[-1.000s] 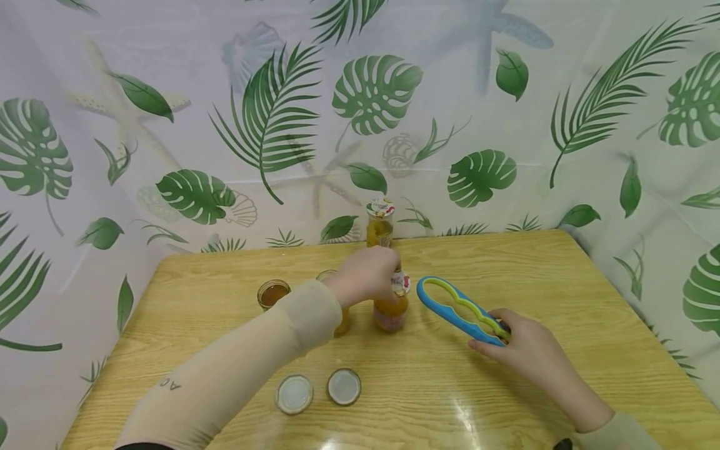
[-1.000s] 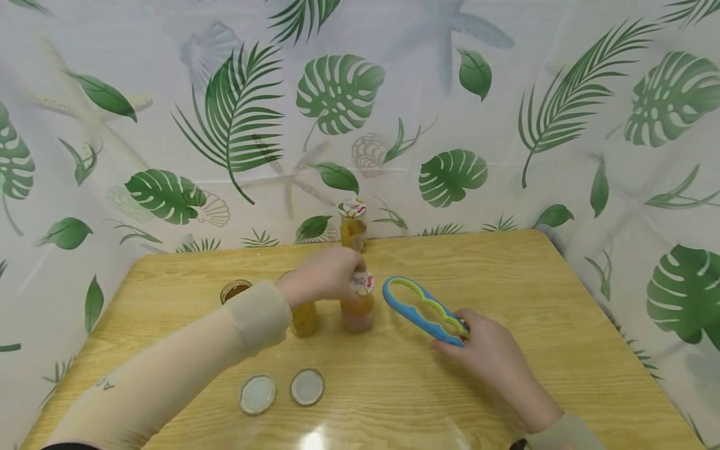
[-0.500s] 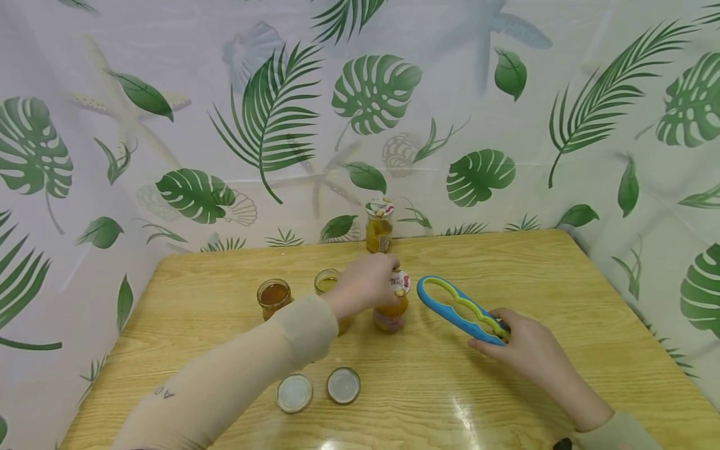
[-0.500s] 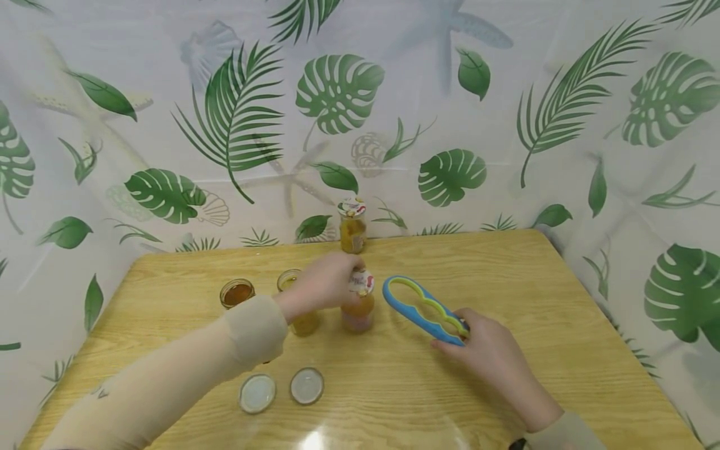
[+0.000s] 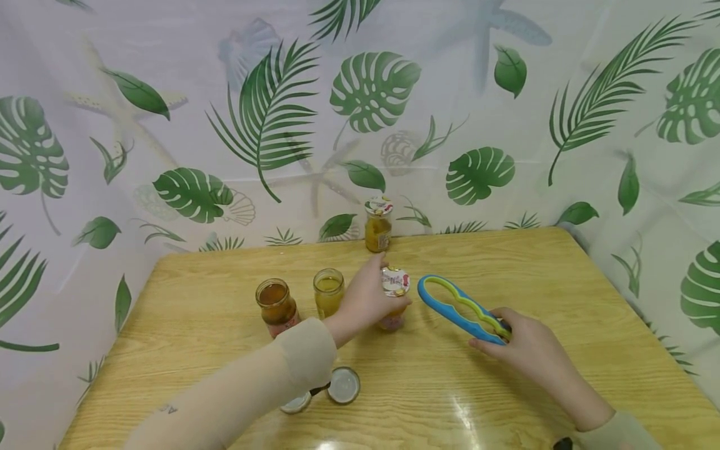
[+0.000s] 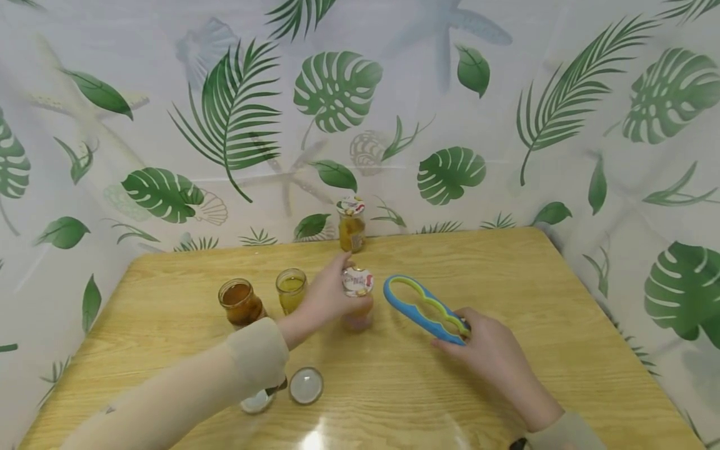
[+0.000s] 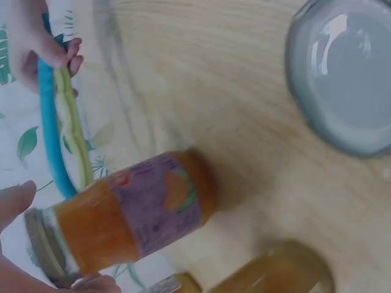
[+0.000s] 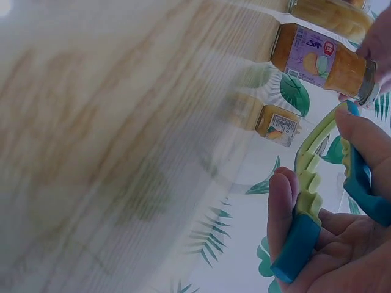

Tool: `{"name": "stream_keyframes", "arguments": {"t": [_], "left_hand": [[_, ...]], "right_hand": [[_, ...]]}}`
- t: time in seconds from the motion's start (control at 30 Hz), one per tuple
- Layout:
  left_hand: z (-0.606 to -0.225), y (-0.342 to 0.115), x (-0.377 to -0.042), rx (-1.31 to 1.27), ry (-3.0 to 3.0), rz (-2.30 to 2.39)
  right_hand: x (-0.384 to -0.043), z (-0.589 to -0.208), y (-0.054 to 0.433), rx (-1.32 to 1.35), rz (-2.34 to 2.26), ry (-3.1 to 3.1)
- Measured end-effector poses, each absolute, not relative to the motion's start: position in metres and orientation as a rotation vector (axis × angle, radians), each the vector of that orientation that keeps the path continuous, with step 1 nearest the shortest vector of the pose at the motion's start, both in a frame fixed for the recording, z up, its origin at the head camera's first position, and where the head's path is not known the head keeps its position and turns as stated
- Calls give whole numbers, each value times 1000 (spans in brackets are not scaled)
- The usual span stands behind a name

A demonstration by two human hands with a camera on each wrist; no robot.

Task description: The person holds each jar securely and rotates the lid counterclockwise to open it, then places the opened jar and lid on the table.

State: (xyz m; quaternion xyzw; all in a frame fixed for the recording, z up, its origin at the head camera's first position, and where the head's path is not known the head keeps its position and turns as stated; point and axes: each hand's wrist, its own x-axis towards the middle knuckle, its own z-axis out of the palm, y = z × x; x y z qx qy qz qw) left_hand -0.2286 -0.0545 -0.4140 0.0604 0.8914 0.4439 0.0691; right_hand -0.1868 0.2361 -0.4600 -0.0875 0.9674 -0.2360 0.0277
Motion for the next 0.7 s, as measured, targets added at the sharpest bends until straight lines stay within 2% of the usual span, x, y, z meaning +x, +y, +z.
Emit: {"name": "stream_keyframes", "arguments": {"t": [0.7], "left_hand": [[-455,-40,-217,-94,2615,1675]], "right_hand": [[-185,-459,238,-255,-715,2997]]}}
